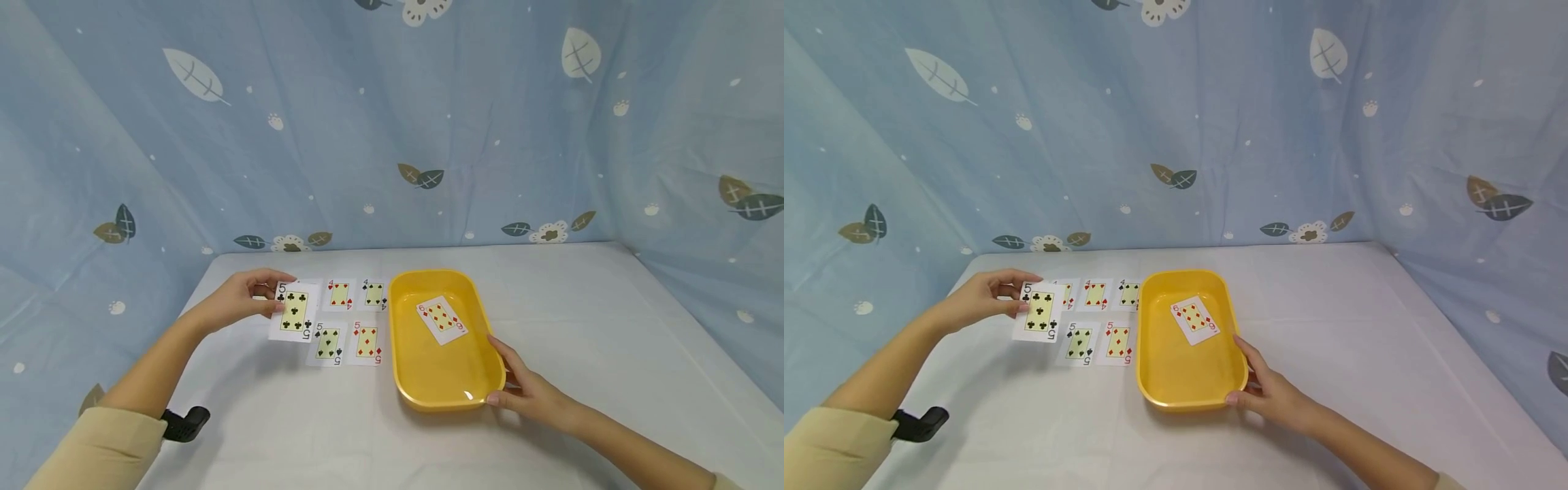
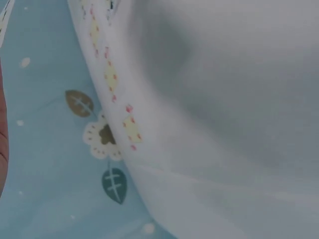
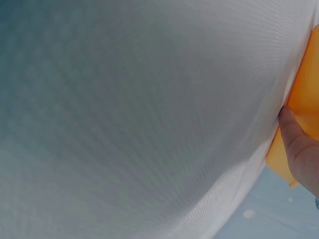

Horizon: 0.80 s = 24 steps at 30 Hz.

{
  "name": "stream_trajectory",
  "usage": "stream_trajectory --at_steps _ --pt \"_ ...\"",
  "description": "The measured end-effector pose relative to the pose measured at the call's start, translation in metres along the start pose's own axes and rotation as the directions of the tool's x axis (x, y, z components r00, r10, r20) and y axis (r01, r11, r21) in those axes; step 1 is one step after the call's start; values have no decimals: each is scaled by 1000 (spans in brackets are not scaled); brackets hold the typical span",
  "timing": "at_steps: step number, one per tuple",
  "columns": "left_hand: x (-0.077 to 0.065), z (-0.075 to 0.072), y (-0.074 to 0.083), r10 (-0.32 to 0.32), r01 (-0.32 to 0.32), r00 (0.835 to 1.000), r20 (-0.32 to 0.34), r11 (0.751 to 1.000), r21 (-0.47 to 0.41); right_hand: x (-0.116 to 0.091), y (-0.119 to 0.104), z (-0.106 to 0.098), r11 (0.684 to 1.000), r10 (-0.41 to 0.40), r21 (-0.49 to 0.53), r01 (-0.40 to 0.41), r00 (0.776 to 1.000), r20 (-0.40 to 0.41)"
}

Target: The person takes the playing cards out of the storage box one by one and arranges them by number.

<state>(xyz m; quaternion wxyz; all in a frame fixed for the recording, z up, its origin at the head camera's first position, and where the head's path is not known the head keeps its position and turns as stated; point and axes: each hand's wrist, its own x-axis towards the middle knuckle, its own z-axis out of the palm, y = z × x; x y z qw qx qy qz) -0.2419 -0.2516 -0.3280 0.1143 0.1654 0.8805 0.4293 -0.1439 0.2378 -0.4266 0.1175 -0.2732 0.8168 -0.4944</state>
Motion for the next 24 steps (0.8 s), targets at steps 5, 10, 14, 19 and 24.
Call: stream_trajectory --at_steps 5,10,14,19,24 --pt "0 -3 -14 -28 27 999 17 999 34 -1 0 0 1000 -6 -3 6 1000 -1" --pt "5 -4 -31 -64 61 996 57 997 47 -2 1 0 1000 -20 -6 20 1000 -15" --pt "6 -3 -43 -111 107 991 79 993 49 -1 1 1 1000 -18 -8 18 1000 -14" --pt "2 -1 -51 -133 131 986 96 991 24 -1 0 0 1000 -10 -10 10 1000 -10" --pt "1 1 -57 -150 150 983 106 989 8 0 -1 0 1000 -13 -1 13 1000 -4"
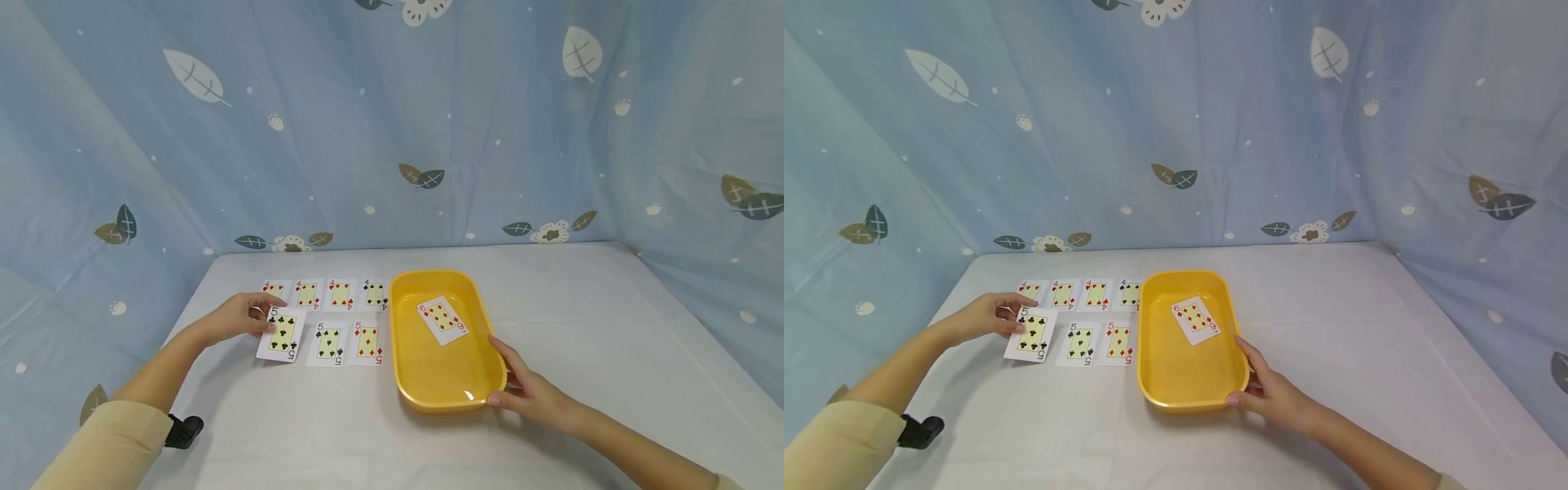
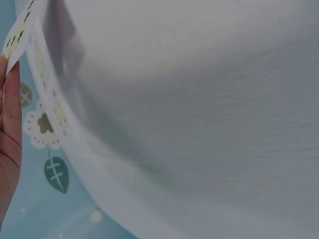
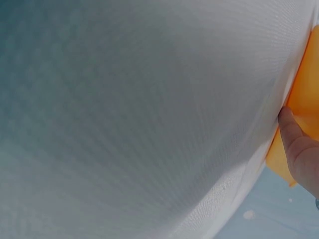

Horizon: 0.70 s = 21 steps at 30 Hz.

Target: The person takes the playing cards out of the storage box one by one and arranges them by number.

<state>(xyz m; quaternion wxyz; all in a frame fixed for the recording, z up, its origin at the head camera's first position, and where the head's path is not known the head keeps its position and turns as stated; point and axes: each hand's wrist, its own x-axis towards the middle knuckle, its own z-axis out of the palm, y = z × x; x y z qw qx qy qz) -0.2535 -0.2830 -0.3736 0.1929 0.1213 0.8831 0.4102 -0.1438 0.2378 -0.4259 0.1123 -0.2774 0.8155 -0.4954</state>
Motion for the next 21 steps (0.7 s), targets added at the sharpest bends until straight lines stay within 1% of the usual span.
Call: stream_trajectory --at_steps 3,5,9,12,18,21 --pt "3 1 -4 -19 19 1000 2 1000 6 0 0 0 1000 3 8 -3 1000 1" --pt "6 2 -6 -31 31 1000 -3 999 33 1 1 0 1000 7 10 -7 1000 1" --pt "12 5 -12 -86 89 996 -29 991 104 1 1 0 1000 8 7 -8 1000 2" --pt "15 10 -14 -110 114 993 -37 986 119 0 1 0 1000 6 13 -6 1000 4" --pt "14 18 -15 -117 123 992 -50 983 133 0 0 0 1000 12 23 -12 1000 5" --pt "14 21 -14 -97 104 994 -57 982 157 0 1 0 1000 12 20 -13 1000 1"
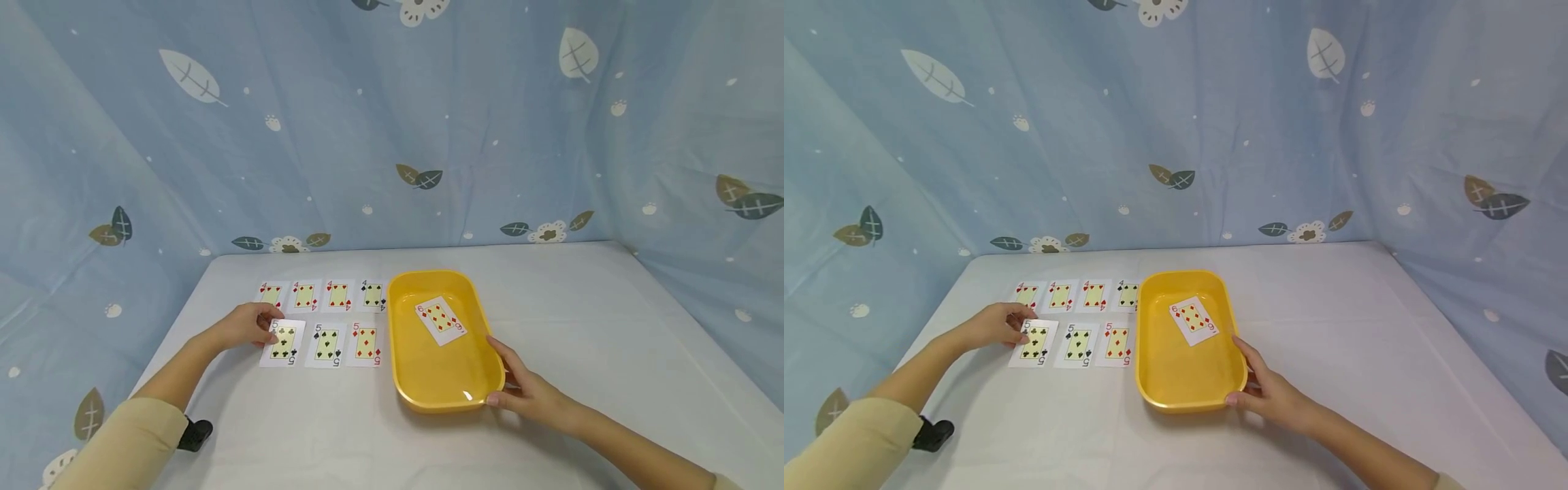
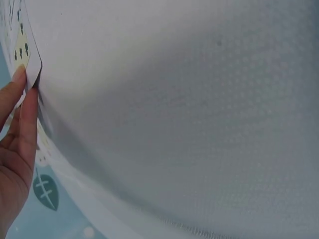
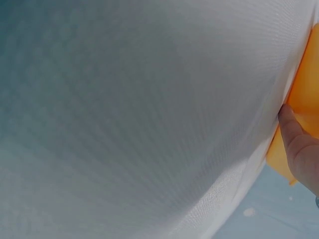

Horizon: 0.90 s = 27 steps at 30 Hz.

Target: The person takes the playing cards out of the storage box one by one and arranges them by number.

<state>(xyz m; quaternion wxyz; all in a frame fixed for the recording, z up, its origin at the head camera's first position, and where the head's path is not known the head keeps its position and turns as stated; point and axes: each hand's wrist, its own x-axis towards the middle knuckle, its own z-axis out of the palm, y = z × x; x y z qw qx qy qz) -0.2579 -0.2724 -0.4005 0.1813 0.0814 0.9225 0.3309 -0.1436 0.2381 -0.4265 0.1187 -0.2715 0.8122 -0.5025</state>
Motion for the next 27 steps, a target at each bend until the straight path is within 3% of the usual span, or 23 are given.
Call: stream_trajectory --at_steps 8,16,21,27 --pt "0 4 2 1 1 999 -32 998 69 0 1 1 1000 -5 -4 5 1000 2" --pt "5 7 4 91 -57 990 -105 956 288 0 0 0 1000 1 9 -2 1000 6" --pt "1 4 9 202 -158 973 -112 937 313 1 2 0 1000 2 8 -2 1000 7" --pt "2 -2 15 319 -282 942 -102 920 270 1 2 0 1000 -6 0 6 1000 3"
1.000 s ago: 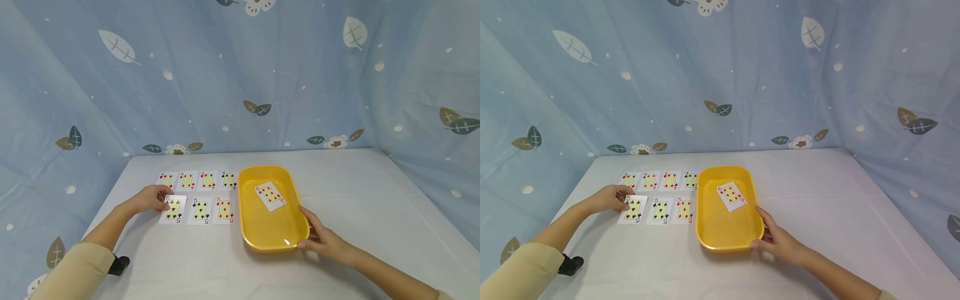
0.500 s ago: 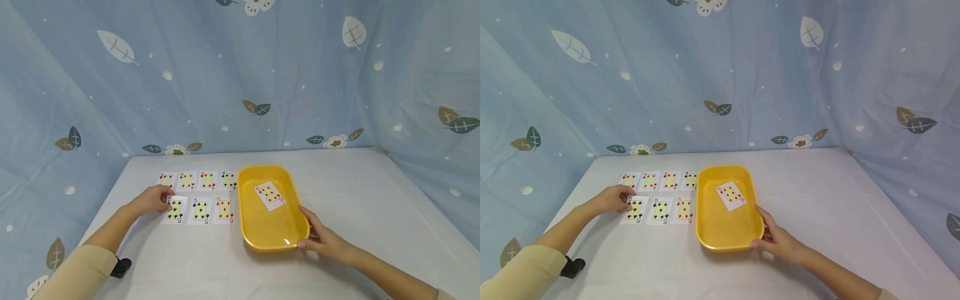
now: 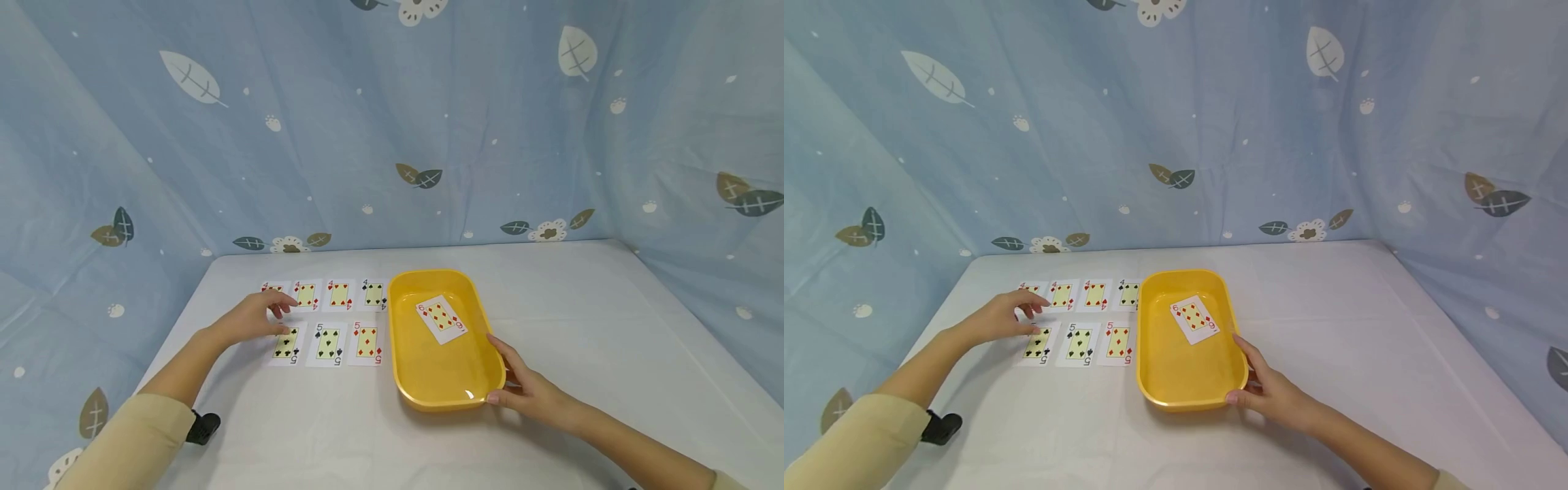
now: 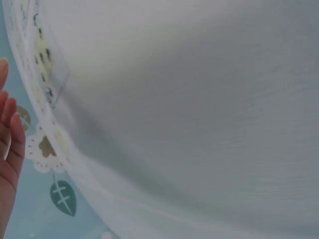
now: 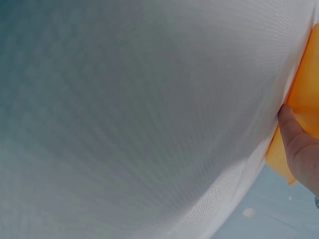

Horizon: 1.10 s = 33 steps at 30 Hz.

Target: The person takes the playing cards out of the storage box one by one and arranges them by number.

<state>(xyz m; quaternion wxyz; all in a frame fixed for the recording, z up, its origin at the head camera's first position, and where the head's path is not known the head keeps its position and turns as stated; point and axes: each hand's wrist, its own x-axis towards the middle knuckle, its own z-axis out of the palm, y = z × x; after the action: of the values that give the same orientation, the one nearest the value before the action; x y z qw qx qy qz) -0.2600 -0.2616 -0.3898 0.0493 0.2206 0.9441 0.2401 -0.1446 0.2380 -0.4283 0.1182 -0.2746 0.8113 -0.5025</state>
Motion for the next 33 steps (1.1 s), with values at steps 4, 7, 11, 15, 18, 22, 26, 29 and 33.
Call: stream_trajectory --at_steps 4,7,11,15,18,22,26,29,33 --pt "5 -4 6 43 -43 999 13 999 -14 0 0 0 1000 -3 -8 3 1000 -3" --pt "11 -7 11 77 -76 997 24 997 -20 0 0 1 1000 -3 -5 3 1000 0" --pt "20 -11 19 119 -118 992 32 992 -41 1 -1 1 1000 2 -1 -2 1000 3" --pt "31 -13 30 158 -155 986 52 986 -57 0 -2 1 1000 2 4 -2 1000 7" --pt "40 -14 42 186 -183 980 76 982 -44 0 -3 0 1000 -5 -1 5 1000 5" --pt "50 -16 62 232 -231 966 111 973 -22 -1 -3 -1 1000 -8 -6 8 1000 2" --pt "58 -15 77 260 -260 956 133 965 -16 0 -2 -1 1000 -11 -6 11 1000 6" --pt "65 -12 85 285 -284 949 138 958 -25 0 -2 0 1000 -17 -11 17 1000 6" --pt "76 -7 96 321 -319 935 147 947 -38 0 -2 0 1000 -16 -19 16 1000 5"
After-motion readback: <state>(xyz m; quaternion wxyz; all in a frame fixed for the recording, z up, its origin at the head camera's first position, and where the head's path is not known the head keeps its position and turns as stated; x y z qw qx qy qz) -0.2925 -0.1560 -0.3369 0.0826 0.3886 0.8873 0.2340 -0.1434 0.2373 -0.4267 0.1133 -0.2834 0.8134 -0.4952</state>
